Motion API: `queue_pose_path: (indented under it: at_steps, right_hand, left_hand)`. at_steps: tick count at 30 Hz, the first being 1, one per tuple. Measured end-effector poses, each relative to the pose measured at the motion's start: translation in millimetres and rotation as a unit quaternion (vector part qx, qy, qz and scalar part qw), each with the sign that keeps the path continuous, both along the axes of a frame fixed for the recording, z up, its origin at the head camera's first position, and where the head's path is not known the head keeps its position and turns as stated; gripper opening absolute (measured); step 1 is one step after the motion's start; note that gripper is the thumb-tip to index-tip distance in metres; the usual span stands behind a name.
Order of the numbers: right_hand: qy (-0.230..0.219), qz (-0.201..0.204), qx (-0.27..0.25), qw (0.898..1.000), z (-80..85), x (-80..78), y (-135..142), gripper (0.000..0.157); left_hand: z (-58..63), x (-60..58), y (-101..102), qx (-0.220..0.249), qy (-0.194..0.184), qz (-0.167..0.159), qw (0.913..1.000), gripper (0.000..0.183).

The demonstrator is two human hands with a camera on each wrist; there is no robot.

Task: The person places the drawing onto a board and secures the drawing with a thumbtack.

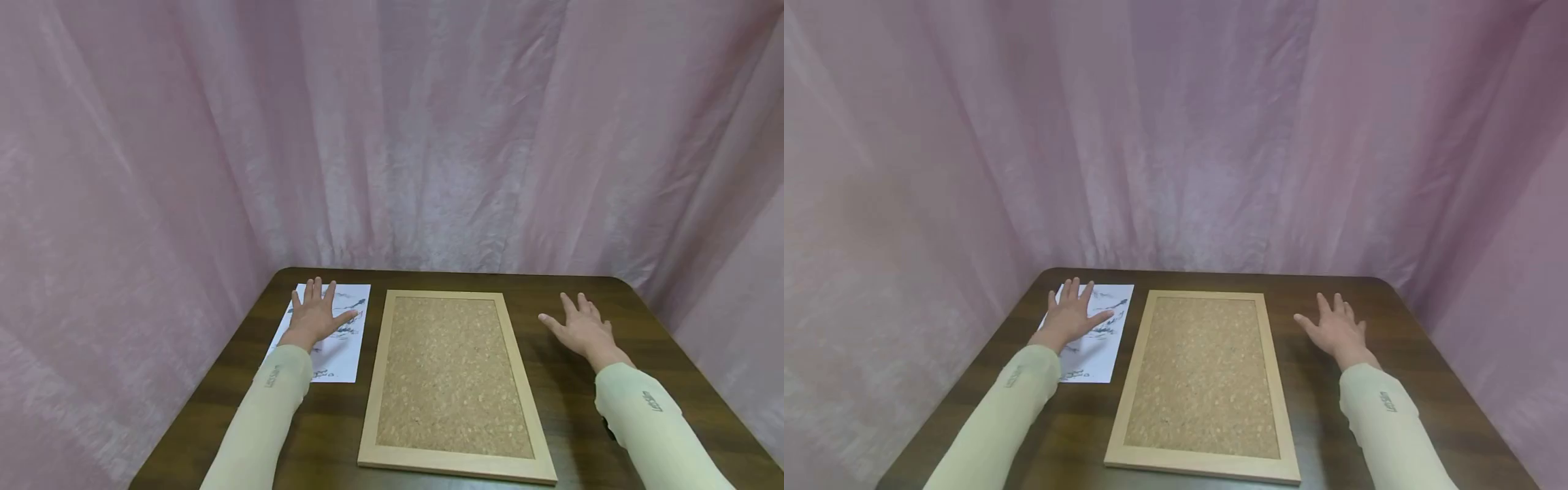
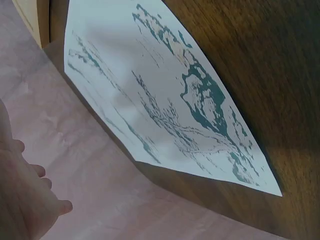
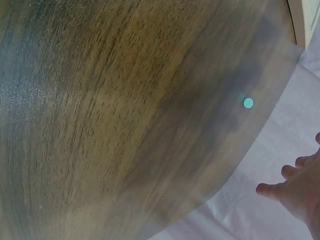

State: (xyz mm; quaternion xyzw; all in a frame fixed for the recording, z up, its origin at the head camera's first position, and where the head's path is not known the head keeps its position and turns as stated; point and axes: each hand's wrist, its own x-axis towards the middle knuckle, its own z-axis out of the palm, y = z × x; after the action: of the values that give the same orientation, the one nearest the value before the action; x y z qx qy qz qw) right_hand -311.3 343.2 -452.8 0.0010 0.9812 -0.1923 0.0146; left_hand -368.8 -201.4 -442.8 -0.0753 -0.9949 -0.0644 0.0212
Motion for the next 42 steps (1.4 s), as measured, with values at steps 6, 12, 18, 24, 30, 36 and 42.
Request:
queue_pose_path:
  at_steps: [6, 12, 18, 24, 30, 36, 42]
  right_hand:
    - [-0.004, -0.001, -0.015, 1.000, 1.1, -1.9, -1.0, 0.099]
    - [-0.002, -0.008, -0.034, 0.999, 3.1, -0.9, -1.1, 0.099]
    - [0.006, -0.005, -0.047, 0.999, -0.2, 1.0, -1.8, 0.098]
    - [0.009, 0.001, -0.047, 0.999, -1.8, 0.9, 0.5, 0.096]
    - [0.019, -0.002, -0.053, 0.998, -0.1, 1.8, 2.8, 0.097]
    - [0.016, -0.006, -0.066, 0.998, -3.7, 1.2, 6.2, 0.096]
    - [0.018, -0.015, -0.075, 0.997, -7.5, 0.3, 8.3, 0.095]
  left_hand:
    - [2.7, 2.3, -9.1, 0.021, 0.008, 0.005, 0.9997, 0.099]
    - [1.8, 3.2, -17.9, 0.050, 0.002, 0.017, 0.9986, 0.101]
    - [-2.0, 6.2, -27.2, 0.084, -0.009, 0.029, 0.9960, 0.102]
    - [-5.5, 4.9, -34.9, 0.098, -0.010, 0.036, 0.9945, 0.106]
    - [-3.9, 4.6, -39.3, 0.123, -0.016, 0.045, 0.9913, 0.101]
    - [-6.4, 7.1, -48.0, 0.179, -0.028, 0.064, 0.9813, 0.100]
    - [-9.4, 9.6, -59.4, 0.213, -0.040, 0.077, 0.9733, 0.102]
